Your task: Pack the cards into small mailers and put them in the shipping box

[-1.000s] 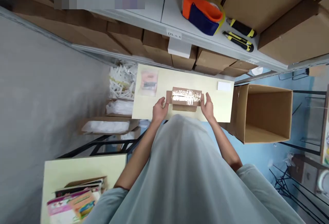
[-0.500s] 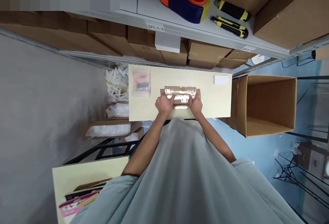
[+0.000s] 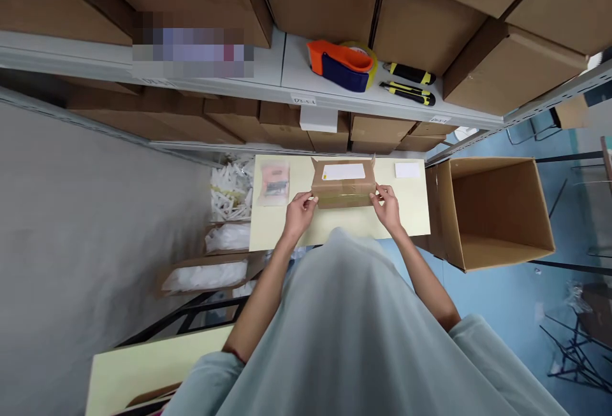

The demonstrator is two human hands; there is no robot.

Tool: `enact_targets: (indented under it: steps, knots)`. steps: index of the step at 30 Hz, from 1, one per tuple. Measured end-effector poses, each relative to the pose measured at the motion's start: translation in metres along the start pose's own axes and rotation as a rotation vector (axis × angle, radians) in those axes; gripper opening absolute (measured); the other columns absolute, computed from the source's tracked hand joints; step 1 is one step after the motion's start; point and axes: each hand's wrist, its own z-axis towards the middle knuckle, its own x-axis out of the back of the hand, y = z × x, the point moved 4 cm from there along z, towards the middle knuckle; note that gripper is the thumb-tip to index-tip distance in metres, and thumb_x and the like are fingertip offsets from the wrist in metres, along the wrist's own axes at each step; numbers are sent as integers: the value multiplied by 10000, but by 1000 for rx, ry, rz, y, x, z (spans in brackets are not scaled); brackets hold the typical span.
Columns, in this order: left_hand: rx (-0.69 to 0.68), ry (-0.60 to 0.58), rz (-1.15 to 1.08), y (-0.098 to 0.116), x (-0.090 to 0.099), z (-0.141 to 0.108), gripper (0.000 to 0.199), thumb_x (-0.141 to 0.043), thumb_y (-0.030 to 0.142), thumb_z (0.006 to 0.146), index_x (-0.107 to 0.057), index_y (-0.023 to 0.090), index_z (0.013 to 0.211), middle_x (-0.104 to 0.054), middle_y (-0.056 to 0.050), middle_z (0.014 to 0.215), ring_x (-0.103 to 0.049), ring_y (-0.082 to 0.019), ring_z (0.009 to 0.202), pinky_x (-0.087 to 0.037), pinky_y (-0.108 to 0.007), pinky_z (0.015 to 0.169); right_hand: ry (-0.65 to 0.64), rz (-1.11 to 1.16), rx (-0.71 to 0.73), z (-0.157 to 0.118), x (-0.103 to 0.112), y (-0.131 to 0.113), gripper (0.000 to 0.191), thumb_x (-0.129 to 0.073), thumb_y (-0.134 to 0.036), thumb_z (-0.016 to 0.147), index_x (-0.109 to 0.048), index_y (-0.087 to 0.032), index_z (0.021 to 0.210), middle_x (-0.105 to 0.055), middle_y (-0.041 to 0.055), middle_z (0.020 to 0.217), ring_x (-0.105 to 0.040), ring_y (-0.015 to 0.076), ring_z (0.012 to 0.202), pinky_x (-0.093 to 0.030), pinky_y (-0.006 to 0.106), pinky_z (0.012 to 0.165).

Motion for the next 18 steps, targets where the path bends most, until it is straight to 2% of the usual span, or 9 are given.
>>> enact_targets:
  steps: [3, 6, 8, 11, 14, 18]
  knots:
    - [-44, 21, -12, 1, -2, -12, 417, -583, 374, 991, -788, 186, 1301, -773, -135, 1365, -775, -263, 1067, -606, -405, 1080, 2, 35, 1, -13, 2, 2, 494, -613, -574, 1059, -727, -205, 1367, -700, 159, 1341, -758, 271, 1116, -658, 462, 1046]
    - [22, -16, 11, -14, -14, -22, 456, -545, 240, 946, -798, 213, 1325, -784, -114, 1418, -754, -299, 1276, -554, -451, 1196, -69, 75, -134, -27, -15, 23, 423, -646, -570, 1045, -726, -183, 1193, -741, 169, 1268, -781, 283, 1135, -669, 453, 1019]
    - [128, -68, 42, -31, -25, -28, 480, -542, 181, 890, -826, 235, 1273, -819, -100, 1354, -755, -328, 1299, -559, -489, 1193, -124, 84, -241, -35, -30, 40, 347, -643, -516, 1052, -712, -184, 1125, -761, 171, 1253, -798, 278, 1124, -676, 435, 973]
    - [245, -119, 80, -54, -35, -32, 458, -576, 133, 786, -865, 246, 1122, -866, -97, 1183, -790, -376, 1216, -589, -534, 1143, -172, 76, -319, -40, -44, 59, 278, -714, -472, 1010, -714, -196, 1041, -802, 154, 1186, -823, 266, 1029, -682, 414, 902]
    - [273, -81, 82, -65, -34, -25, 477, -592, 106, 721, -867, 215, 1096, -859, -124, 1212, -780, -379, 1253, -570, -530, 1178, -171, 74, -341, -31, -46, 69, 303, -750, -495, 979, -732, -199, 1040, -826, 140, 1133, -826, 255, 994, -672, 414, 923]
    - [268, 6, 61, -66, -26, 0, 551, -587, 132, 762, -827, 172, 1256, -816, -162, 1342, -756, -360, 1312, -552, -529, 1205, -125, 65, -362, -2, -40, 73, 386, -692, -549, 1002, -749, -187, 1124, -831, 166, 1180, -810, 264, 1080, -631, 436, 1019]
